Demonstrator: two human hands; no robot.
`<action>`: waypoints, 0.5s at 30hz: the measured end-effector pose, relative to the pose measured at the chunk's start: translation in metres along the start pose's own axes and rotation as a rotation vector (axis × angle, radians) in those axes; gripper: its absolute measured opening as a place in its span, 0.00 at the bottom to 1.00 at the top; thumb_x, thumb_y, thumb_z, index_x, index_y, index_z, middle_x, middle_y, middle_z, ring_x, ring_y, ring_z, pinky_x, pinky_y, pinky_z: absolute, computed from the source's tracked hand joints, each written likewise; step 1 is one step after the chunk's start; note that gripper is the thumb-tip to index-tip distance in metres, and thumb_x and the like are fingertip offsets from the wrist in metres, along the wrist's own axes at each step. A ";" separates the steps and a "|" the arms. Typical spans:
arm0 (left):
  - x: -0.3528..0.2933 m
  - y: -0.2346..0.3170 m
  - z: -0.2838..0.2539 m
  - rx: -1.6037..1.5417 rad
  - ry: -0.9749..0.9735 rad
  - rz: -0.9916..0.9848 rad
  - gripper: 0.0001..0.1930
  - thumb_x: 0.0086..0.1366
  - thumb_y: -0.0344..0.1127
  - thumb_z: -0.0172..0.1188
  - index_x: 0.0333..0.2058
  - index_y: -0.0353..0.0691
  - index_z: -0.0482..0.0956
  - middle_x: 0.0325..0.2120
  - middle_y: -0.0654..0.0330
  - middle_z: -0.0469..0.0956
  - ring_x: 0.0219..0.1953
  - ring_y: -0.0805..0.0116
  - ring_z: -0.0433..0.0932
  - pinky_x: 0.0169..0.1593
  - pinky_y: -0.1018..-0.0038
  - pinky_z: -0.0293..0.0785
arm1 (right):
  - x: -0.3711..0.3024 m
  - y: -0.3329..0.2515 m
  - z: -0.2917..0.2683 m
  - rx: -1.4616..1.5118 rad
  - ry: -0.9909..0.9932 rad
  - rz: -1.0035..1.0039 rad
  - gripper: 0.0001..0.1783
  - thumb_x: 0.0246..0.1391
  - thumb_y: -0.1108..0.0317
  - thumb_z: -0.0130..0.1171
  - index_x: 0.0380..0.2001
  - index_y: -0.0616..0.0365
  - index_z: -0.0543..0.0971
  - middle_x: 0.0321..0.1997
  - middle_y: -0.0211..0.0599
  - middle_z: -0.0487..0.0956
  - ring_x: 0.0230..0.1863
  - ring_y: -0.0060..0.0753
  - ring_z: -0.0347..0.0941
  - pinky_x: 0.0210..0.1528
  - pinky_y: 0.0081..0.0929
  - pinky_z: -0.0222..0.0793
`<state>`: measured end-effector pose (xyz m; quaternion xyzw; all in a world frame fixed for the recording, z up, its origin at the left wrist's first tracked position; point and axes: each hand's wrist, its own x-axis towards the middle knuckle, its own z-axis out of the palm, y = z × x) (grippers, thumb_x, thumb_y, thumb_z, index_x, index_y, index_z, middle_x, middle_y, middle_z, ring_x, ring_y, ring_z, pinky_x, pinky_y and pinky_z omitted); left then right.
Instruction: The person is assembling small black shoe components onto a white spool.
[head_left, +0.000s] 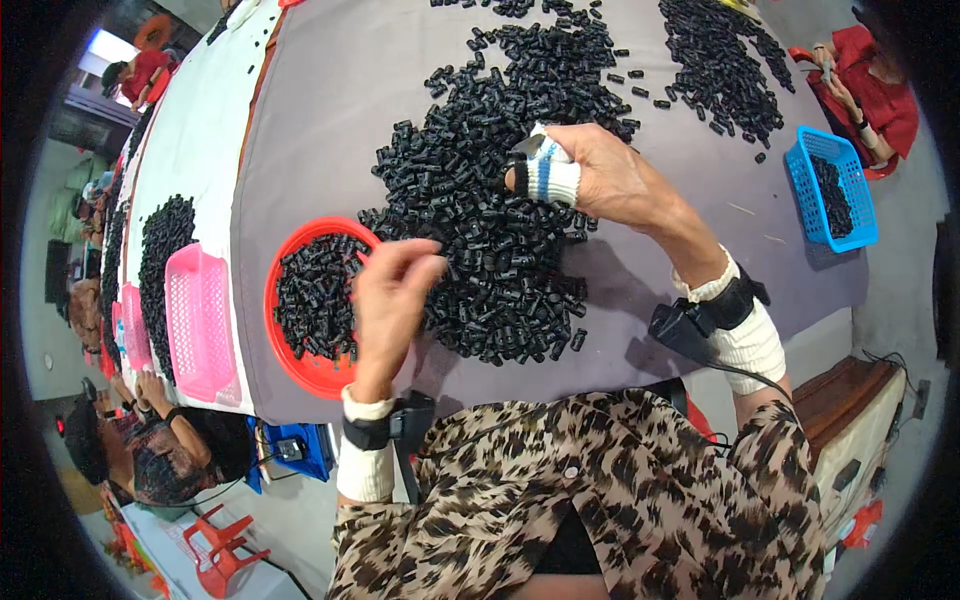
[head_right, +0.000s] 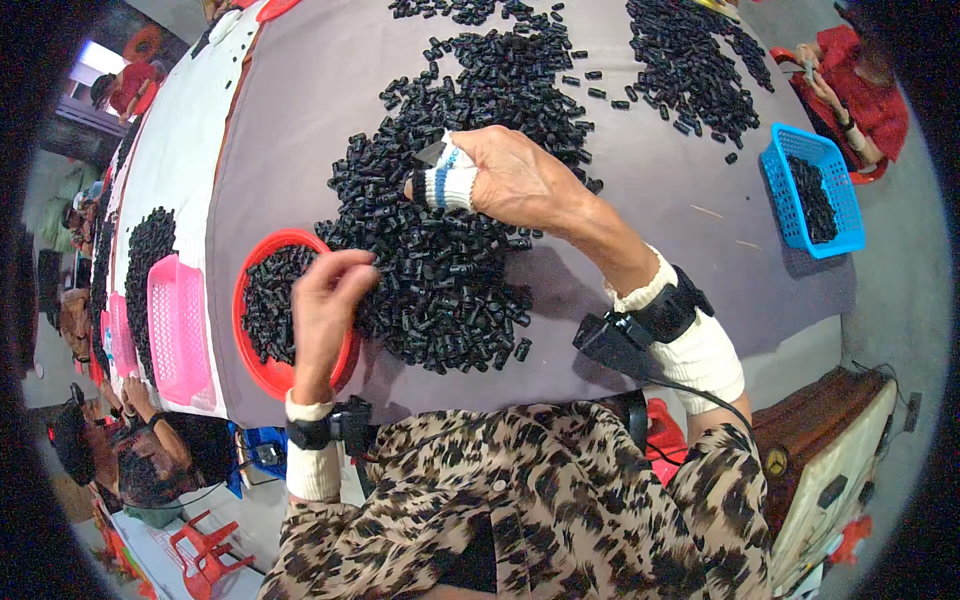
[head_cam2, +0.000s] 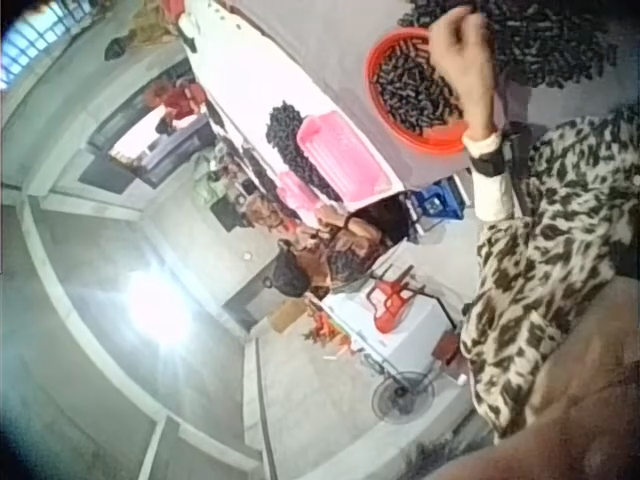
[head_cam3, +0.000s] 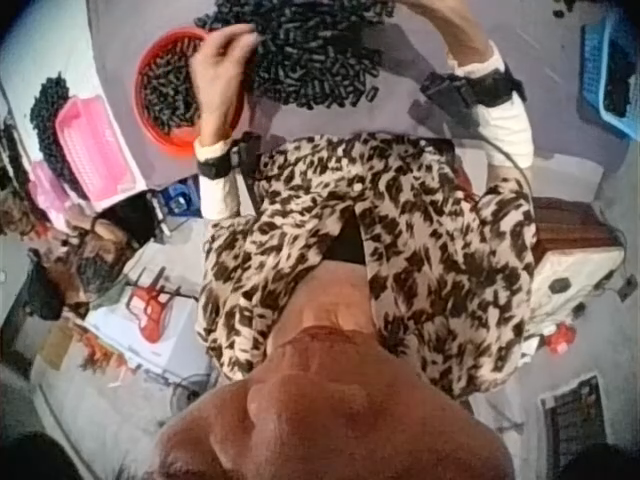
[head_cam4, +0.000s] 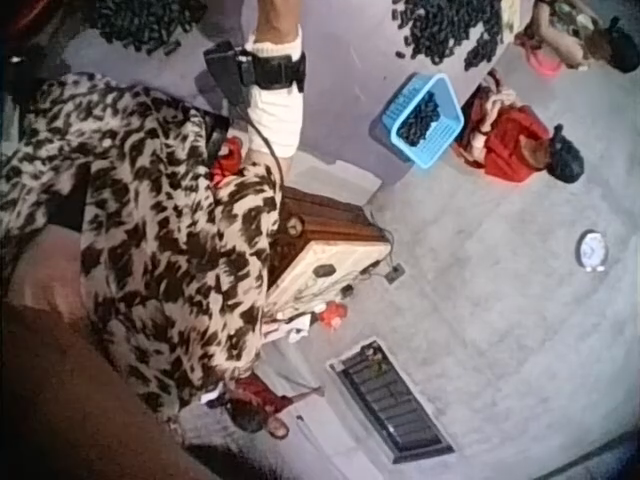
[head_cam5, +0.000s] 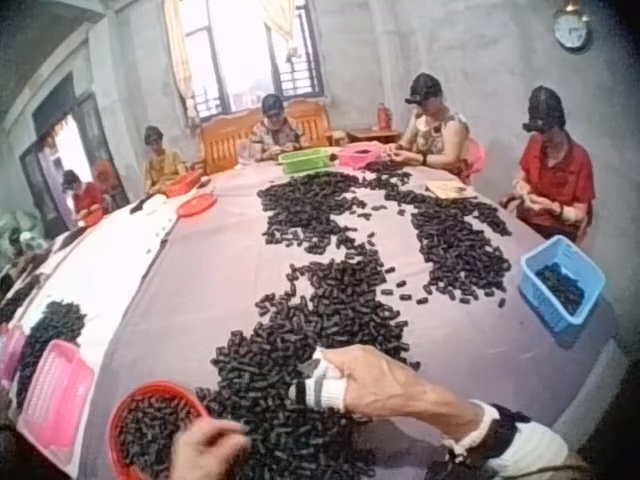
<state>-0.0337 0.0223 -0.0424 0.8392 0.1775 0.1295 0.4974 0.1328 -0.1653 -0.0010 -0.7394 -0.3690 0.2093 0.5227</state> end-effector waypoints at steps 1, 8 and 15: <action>-0.001 -0.004 0.016 0.033 -0.102 0.032 0.09 0.51 0.28 0.63 0.32 0.36 0.77 0.27 0.60 0.74 0.29 0.72 0.73 0.35 0.78 0.69 | -0.001 0.000 0.001 -0.002 0.000 0.006 0.16 0.46 0.55 0.62 0.18 0.54 0.73 0.11 0.16 0.61 0.12 0.11 0.54 0.14 0.14 0.47; 0.004 -0.010 0.067 0.526 -0.263 0.545 0.08 0.50 0.29 0.62 0.31 0.36 0.76 0.23 0.55 0.68 0.25 0.56 0.70 0.29 0.68 0.67 | -0.016 0.007 -0.009 -0.067 -0.057 0.129 0.19 0.44 0.52 0.61 0.23 0.60 0.75 0.17 0.32 0.72 0.20 0.23 0.63 0.25 0.25 0.59; 0.026 0.008 0.021 -0.685 -0.245 -0.216 0.09 0.57 0.31 0.59 0.36 0.35 0.76 0.25 0.65 0.75 0.24 0.76 0.72 0.31 0.77 0.70 | -0.010 0.006 0.003 0.057 -0.108 0.069 0.15 0.44 0.59 0.62 0.25 0.61 0.75 0.18 0.33 0.74 0.21 0.19 0.67 0.25 0.24 0.62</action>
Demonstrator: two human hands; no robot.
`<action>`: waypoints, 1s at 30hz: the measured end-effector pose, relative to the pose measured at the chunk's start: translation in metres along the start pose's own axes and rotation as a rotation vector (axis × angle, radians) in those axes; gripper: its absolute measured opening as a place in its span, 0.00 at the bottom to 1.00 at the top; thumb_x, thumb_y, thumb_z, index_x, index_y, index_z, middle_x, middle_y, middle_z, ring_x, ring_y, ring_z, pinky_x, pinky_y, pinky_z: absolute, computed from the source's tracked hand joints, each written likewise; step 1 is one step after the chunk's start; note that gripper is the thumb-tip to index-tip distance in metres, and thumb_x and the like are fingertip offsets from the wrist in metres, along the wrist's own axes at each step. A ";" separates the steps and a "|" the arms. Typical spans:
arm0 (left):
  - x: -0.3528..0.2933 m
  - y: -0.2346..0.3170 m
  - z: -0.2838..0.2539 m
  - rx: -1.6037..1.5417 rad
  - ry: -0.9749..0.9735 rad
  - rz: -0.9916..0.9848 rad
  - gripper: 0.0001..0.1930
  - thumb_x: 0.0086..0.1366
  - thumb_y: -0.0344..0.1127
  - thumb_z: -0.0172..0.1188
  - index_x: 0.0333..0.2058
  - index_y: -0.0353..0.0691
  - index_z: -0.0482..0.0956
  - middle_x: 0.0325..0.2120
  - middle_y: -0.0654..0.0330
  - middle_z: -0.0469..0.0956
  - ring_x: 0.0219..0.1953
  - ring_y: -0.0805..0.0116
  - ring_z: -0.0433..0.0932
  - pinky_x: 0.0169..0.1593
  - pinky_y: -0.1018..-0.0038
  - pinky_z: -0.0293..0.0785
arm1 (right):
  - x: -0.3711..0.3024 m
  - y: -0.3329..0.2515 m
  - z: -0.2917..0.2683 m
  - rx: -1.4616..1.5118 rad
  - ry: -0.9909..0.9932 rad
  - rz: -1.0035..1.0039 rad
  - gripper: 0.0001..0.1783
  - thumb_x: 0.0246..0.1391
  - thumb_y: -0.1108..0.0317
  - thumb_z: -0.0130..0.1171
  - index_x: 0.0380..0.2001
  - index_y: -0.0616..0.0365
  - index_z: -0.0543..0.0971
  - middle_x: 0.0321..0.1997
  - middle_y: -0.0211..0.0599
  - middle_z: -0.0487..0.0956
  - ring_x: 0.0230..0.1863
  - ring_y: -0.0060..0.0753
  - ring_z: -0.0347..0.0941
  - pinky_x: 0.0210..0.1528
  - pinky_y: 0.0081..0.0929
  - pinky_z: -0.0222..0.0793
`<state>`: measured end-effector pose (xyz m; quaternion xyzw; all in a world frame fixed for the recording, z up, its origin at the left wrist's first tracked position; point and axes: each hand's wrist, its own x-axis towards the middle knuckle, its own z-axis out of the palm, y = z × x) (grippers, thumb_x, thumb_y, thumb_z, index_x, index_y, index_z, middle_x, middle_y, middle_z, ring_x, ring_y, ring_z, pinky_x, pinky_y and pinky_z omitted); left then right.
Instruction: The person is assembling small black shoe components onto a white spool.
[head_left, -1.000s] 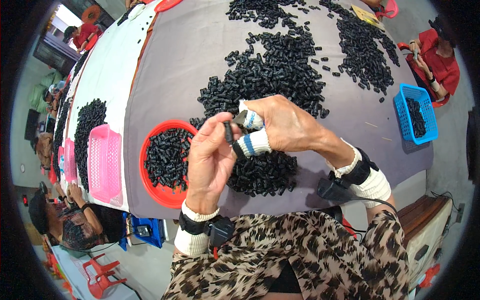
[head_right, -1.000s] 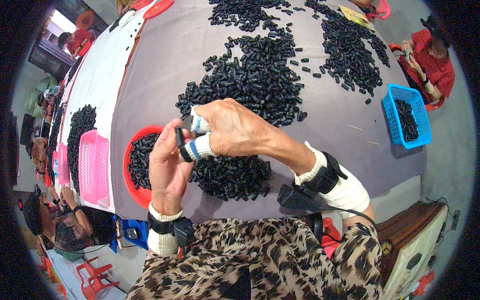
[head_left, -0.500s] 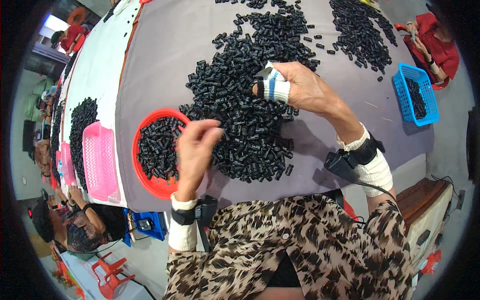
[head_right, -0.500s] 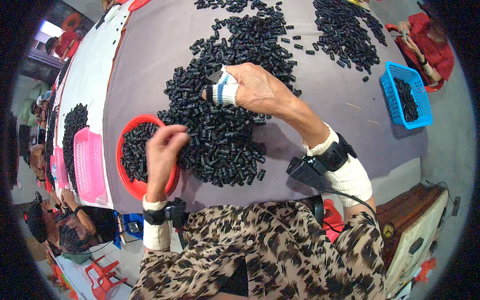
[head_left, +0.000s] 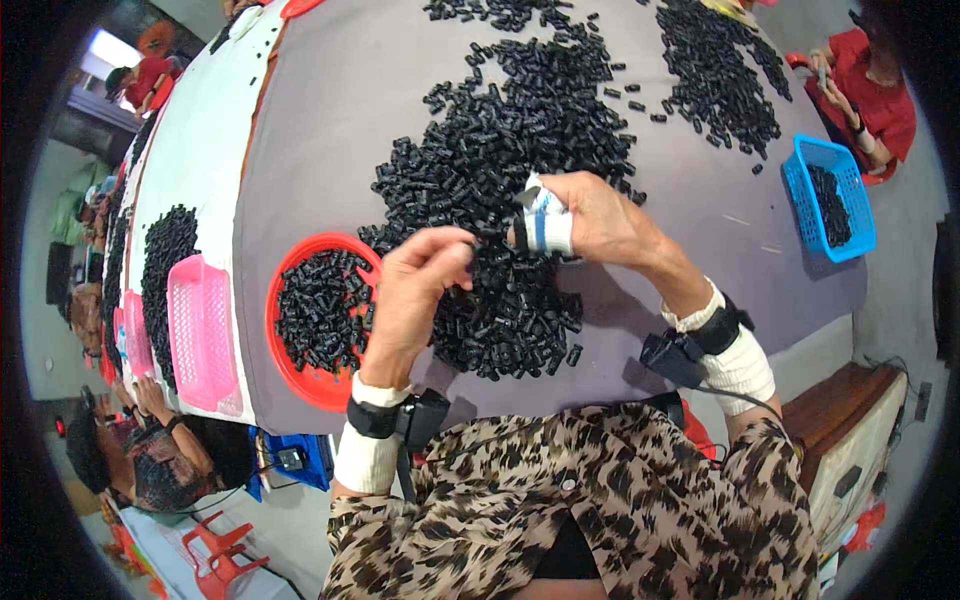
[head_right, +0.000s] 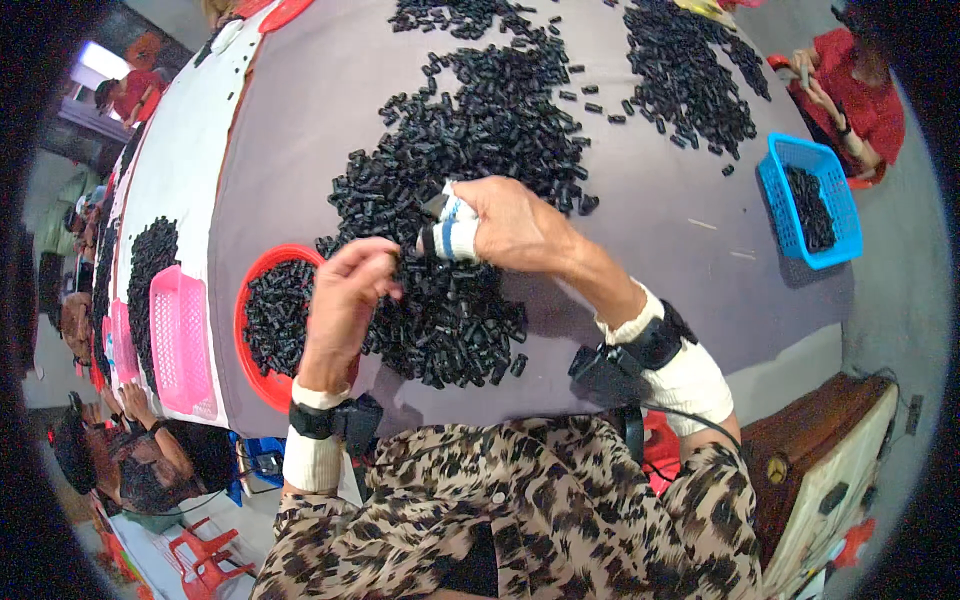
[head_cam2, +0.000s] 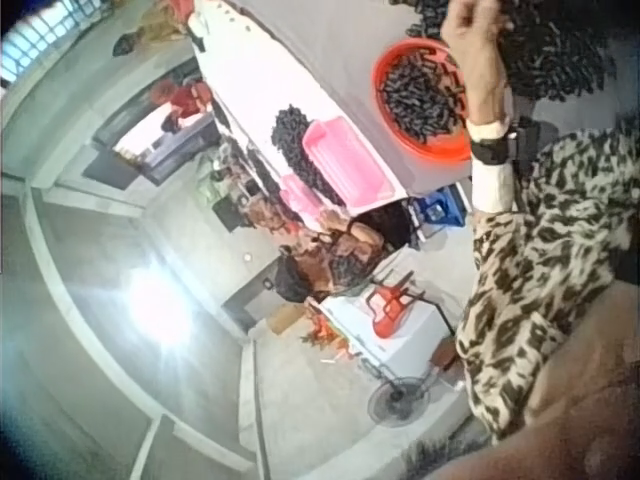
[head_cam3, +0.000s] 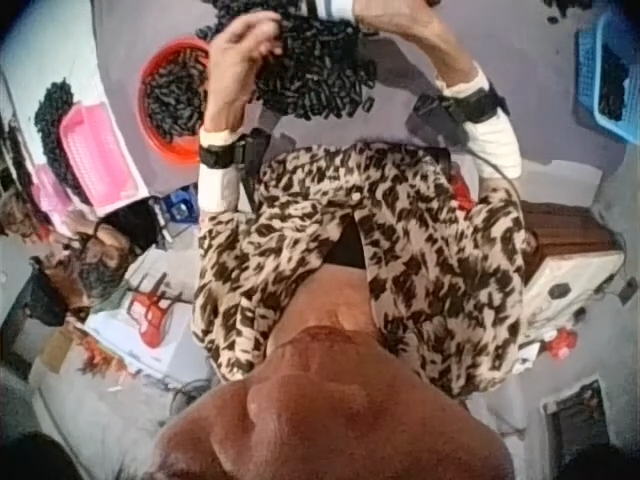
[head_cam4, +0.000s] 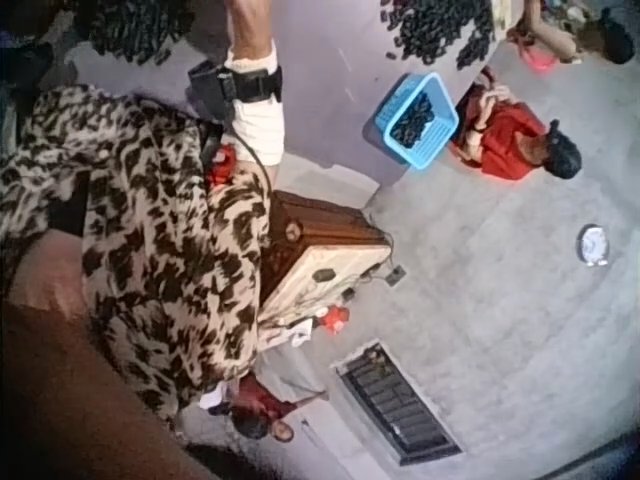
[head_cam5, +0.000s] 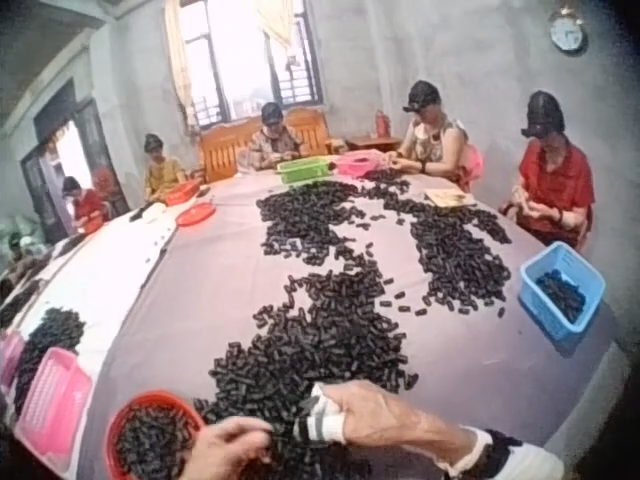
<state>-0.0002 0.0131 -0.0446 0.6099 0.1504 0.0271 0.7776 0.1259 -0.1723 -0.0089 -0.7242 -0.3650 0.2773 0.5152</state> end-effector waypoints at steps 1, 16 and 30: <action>0.001 0.010 -0.002 -0.241 -0.063 0.034 0.10 0.58 0.31 0.58 0.38 0.35 0.76 0.26 0.64 0.76 0.24 0.76 0.72 0.32 0.77 0.70 | 0.001 -0.003 0.002 -0.009 -0.008 -0.044 0.16 0.43 0.59 0.63 0.25 0.61 0.75 0.18 0.34 0.74 0.21 0.19 0.67 0.25 0.24 0.63; -0.017 0.053 0.001 -0.707 -0.235 0.249 0.12 0.61 0.32 0.54 0.43 0.35 0.71 0.33 0.57 0.76 0.36 0.70 0.76 0.40 0.75 0.74 | 0.030 -0.079 0.031 -0.117 -0.143 -0.192 0.18 0.39 0.59 0.68 0.26 0.58 0.73 0.20 0.23 0.70 0.23 0.14 0.62 0.26 0.18 0.61; -0.019 0.060 -0.003 -0.651 -0.148 0.259 0.08 0.60 0.30 0.53 0.38 0.34 0.72 0.33 0.58 0.75 0.31 0.72 0.73 0.35 0.77 0.72 | 0.028 -0.080 0.032 0.008 -0.004 -0.224 0.15 0.43 0.61 0.62 0.25 0.63 0.72 0.16 0.30 0.70 0.19 0.18 0.63 0.22 0.23 0.61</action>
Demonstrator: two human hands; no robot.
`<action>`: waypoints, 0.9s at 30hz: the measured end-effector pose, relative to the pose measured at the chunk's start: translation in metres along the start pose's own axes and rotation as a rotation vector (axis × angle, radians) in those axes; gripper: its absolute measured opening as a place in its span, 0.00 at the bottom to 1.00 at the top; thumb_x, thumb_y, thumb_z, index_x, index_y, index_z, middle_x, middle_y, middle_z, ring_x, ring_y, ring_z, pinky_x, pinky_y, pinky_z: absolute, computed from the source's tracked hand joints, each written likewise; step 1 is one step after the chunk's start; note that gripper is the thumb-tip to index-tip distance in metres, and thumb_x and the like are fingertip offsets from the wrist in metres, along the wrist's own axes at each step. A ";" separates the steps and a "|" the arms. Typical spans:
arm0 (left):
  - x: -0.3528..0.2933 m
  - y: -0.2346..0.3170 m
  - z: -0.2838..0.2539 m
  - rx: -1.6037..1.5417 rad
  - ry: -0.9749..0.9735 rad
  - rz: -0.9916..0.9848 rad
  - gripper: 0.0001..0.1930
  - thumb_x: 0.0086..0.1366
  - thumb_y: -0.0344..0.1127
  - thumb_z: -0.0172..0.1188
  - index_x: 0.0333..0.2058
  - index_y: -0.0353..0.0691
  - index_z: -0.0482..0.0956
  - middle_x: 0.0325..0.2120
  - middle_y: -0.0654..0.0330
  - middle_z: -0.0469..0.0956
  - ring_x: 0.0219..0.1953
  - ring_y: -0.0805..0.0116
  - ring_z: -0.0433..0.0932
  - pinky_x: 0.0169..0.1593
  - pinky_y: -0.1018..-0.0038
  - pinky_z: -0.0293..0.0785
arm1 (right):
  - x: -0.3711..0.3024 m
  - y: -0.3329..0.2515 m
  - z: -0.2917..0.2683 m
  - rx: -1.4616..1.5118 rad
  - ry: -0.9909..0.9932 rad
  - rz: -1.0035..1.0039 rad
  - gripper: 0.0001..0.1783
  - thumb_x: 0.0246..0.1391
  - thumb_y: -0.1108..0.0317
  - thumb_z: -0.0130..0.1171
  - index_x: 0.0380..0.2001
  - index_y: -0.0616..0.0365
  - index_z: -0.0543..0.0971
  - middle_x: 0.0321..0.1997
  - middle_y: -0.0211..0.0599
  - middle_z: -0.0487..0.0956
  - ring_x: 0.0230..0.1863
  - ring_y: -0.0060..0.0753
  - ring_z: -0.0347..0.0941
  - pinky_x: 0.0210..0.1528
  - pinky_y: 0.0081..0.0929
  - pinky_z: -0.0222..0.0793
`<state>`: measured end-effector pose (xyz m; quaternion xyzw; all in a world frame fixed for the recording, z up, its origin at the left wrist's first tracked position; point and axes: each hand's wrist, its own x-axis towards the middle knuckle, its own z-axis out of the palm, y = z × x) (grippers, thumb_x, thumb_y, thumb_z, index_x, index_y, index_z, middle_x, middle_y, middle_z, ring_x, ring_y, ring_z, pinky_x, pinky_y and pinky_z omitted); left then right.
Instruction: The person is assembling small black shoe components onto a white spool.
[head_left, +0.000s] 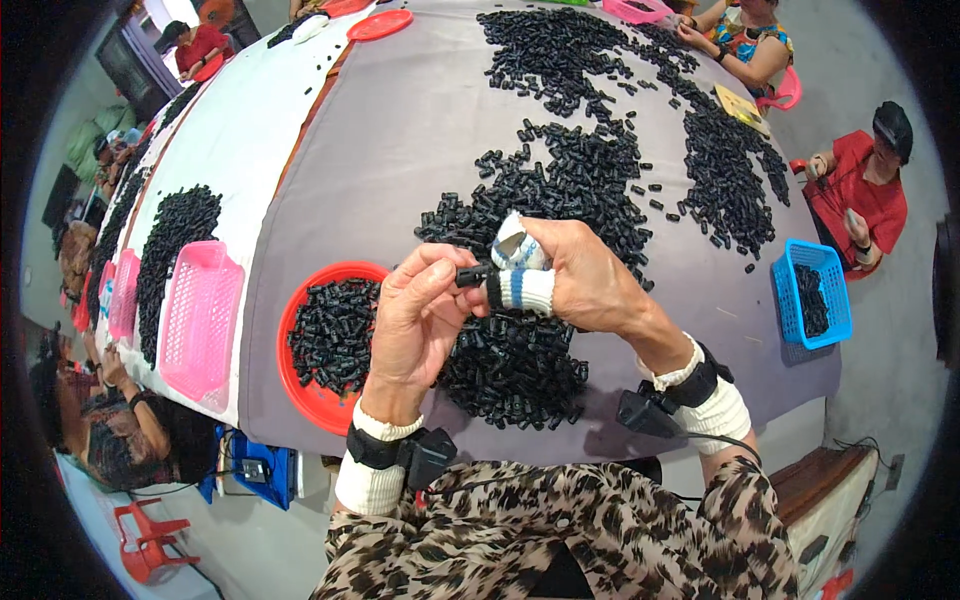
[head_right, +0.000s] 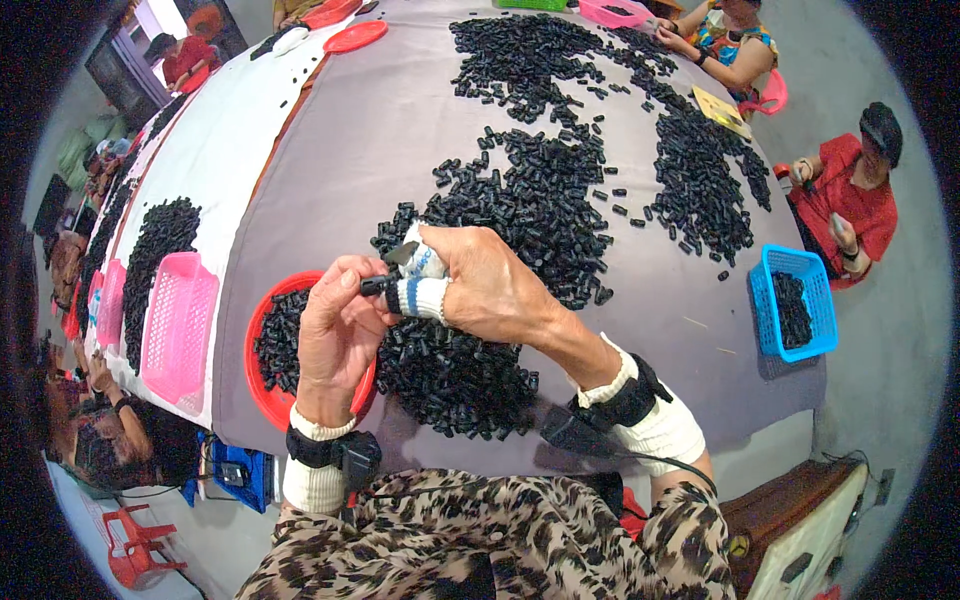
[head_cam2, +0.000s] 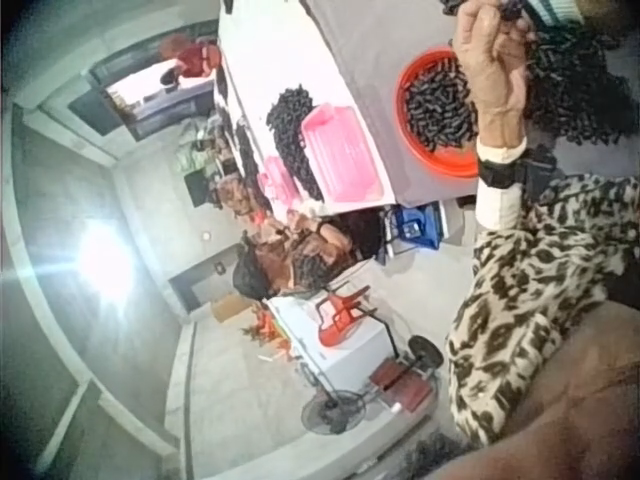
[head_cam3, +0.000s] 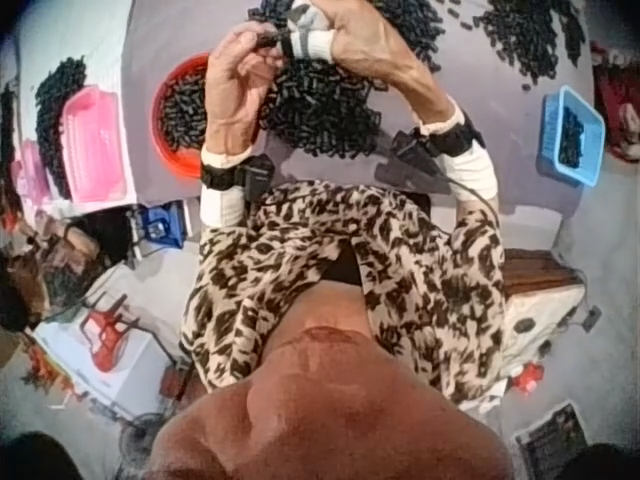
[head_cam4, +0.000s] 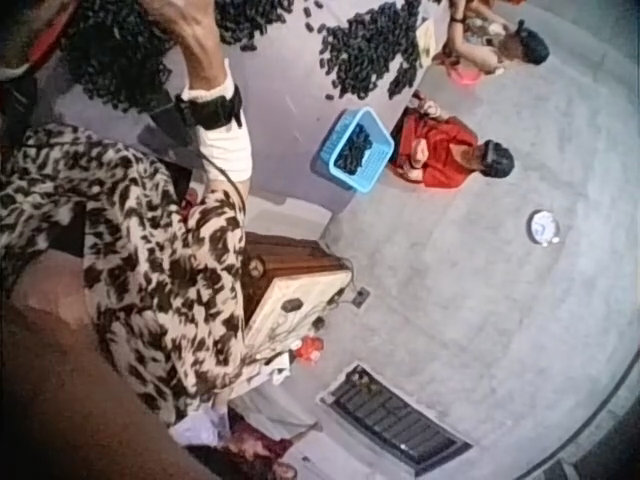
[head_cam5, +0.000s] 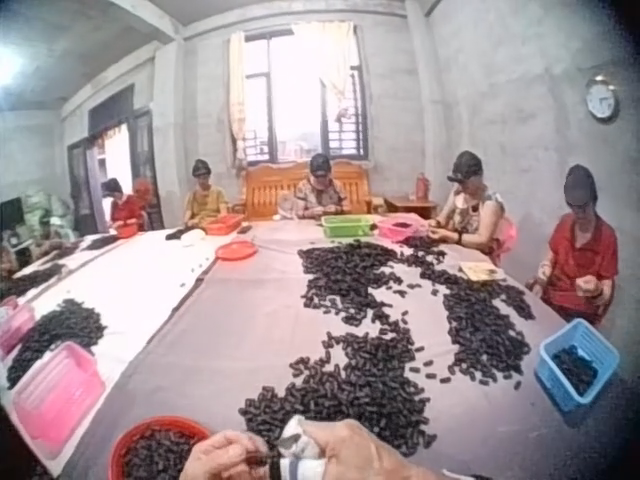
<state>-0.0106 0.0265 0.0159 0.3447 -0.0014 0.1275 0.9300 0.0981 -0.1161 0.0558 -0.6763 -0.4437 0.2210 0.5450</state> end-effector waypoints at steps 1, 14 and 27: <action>0.000 0.000 0.001 0.022 -0.011 0.013 0.07 0.59 0.29 0.54 0.36 0.34 0.72 0.33 0.58 0.75 0.32 0.71 0.74 0.35 0.76 0.73 | 0.000 0.004 0.002 0.115 0.010 -0.010 0.12 0.45 0.64 0.61 0.25 0.62 0.72 0.15 0.28 0.69 0.18 0.15 0.61 0.22 0.21 0.60; -0.003 -0.012 0.005 -0.022 -0.010 -0.067 0.17 0.57 0.25 0.56 0.46 0.33 0.70 0.35 0.59 0.76 0.38 0.70 0.75 0.42 0.73 0.73 | -0.006 0.003 -0.013 -0.005 0.043 0.015 0.13 0.43 0.65 0.63 0.27 0.61 0.73 0.17 0.29 0.72 0.20 0.17 0.65 0.23 0.21 0.62; 0.000 -0.021 0.008 -0.093 -0.001 -0.069 0.11 0.61 0.28 0.53 0.43 0.34 0.71 0.35 0.59 0.76 0.38 0.73 0.76 0.42 0.76 0.73 | -0.013 0.004 -0.007 -0.103 -0.079 0.051 0.16 0.40 0.63 0.67 0.28 0.60 0.73 0.19 0.26 0.71 0.22 0.14 0.63 0.25 0.18 0.62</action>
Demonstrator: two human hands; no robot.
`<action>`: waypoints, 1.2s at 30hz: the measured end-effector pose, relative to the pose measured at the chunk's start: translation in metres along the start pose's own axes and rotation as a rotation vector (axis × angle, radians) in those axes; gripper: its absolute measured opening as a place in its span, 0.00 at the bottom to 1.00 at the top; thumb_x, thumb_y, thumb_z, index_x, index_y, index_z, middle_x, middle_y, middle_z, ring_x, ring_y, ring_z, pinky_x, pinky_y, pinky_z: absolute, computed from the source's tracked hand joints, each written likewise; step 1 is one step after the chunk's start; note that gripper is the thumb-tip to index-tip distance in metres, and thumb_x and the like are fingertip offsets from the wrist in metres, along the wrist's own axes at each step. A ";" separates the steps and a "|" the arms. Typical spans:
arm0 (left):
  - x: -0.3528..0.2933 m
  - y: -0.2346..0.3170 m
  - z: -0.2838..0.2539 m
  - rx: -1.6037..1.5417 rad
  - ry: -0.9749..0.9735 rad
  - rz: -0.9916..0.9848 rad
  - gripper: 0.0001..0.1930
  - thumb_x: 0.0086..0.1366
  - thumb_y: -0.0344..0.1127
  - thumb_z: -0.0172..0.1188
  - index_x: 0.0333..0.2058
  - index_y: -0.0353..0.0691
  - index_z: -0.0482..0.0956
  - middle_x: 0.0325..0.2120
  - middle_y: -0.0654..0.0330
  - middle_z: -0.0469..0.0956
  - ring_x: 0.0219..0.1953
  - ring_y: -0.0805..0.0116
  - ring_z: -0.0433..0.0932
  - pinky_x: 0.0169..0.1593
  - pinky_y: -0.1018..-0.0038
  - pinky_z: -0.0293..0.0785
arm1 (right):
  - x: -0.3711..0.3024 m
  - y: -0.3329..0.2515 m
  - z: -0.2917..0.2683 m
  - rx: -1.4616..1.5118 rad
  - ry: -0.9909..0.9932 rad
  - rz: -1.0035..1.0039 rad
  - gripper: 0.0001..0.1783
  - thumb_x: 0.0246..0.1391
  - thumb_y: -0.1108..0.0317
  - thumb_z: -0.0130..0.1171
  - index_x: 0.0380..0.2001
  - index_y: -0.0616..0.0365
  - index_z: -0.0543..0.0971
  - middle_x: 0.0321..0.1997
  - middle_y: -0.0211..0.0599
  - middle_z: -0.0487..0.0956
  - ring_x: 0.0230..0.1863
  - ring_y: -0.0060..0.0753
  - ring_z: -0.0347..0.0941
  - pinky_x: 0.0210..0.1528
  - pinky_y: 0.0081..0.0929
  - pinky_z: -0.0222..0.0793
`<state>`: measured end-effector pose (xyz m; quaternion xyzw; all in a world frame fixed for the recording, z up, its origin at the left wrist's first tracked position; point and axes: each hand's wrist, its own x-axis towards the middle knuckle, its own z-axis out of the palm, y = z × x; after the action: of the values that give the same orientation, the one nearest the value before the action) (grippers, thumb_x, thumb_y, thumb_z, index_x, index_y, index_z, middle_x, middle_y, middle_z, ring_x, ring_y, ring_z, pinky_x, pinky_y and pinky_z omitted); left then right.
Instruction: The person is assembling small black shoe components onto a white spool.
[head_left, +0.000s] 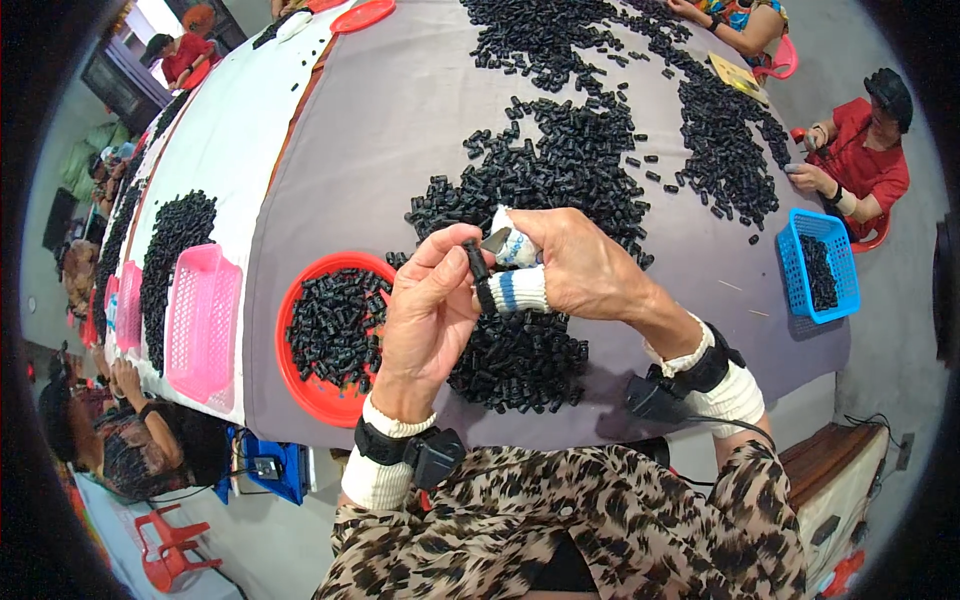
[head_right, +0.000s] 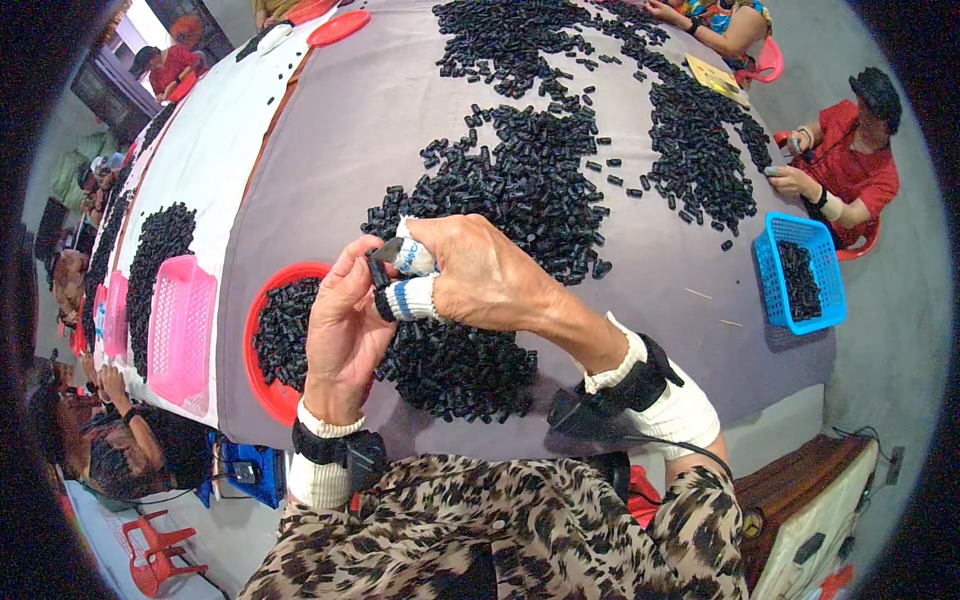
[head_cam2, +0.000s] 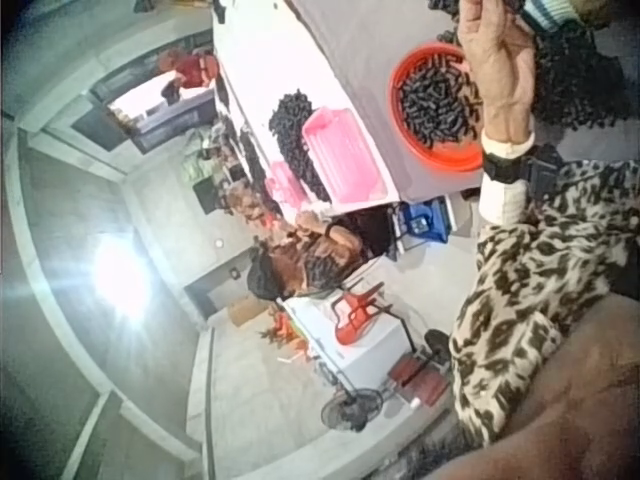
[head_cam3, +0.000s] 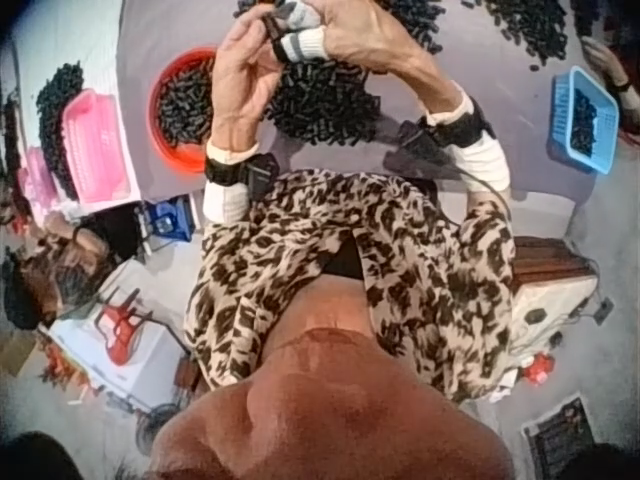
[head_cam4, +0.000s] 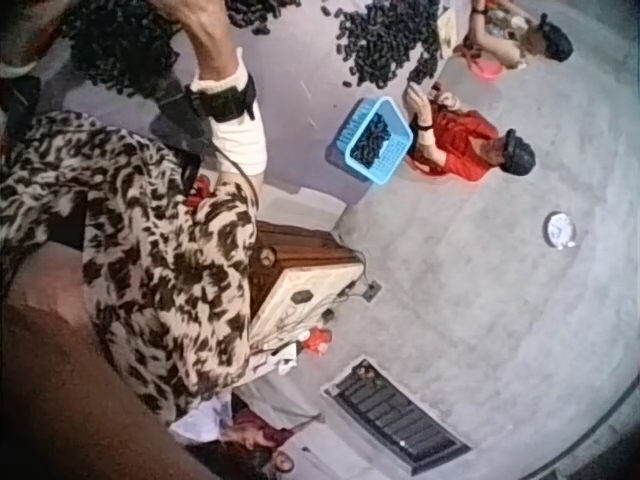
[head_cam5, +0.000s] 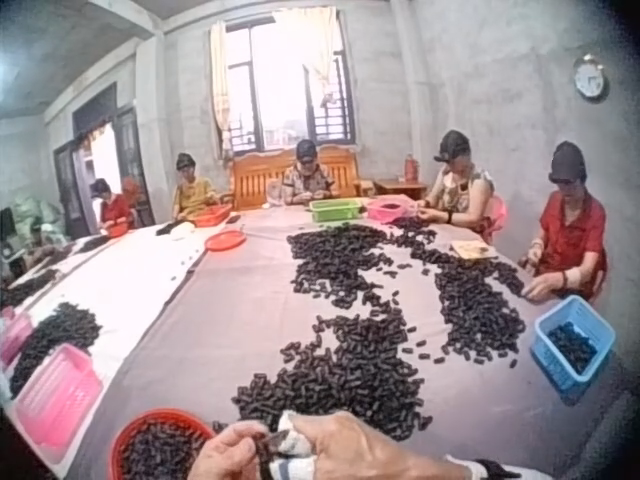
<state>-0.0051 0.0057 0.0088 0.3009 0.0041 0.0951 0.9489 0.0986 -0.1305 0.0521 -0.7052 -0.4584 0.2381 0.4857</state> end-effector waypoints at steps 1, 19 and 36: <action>-0.001 0.000 0.000 0.002 0.002 0.001 0.11 0.61 0.28 0.53 0.43 0.34 0.71 0.35 0.59 0.76 0.38 0.73 0.76 0.42 0.76 0.73 | 0.001 0.000 0.001 0.002 -0.002 -0.002 0.16 0.40 0.63 0.67 0.28 0.60 0.73 0.19 0.26 0.71 0.22 0.14 0.63 0.25 0.18 0.62; -0.002 0.001 0.001 0.085 -0.035 0.001 0.10 0.61 0.29 0.53 0.41 0.33 0.72 0.36 0.58 0.76 0.37 0.73 0.75 0.42 0.76 0.72 | 0.005 0.007 -0.002 0.024 -0.096 -0.067 0.23 0.37 0.51 0.63 0.23 0.62 0.72 0.17 0.37 0.71 0.19 0.31 0.66 0.25 0.29 0.62; -0.002 -0.003 0.007 0.276 0.088 0.043 0.11 0.60 0.28 0.55 0.41 0.31 0.73 0.33 0.61 0.75 0.30 0.80 0.72 0.35 0.83 0.71 | 0.000 0.009 -0.004 -0.012 -0.120 -0.087 0.23 0.43 0.51 0.59 0.22 0.65 0.71 0.17 0.45 0.72 0.20 0.43 0.68 0.26 0.34 0.63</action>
<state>-0.0061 -0.0008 0.0131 0.4239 0.0522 0.1271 0.8952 0.1058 -0.1332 0.0455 -0.6719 -0.5181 0.2561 0.4631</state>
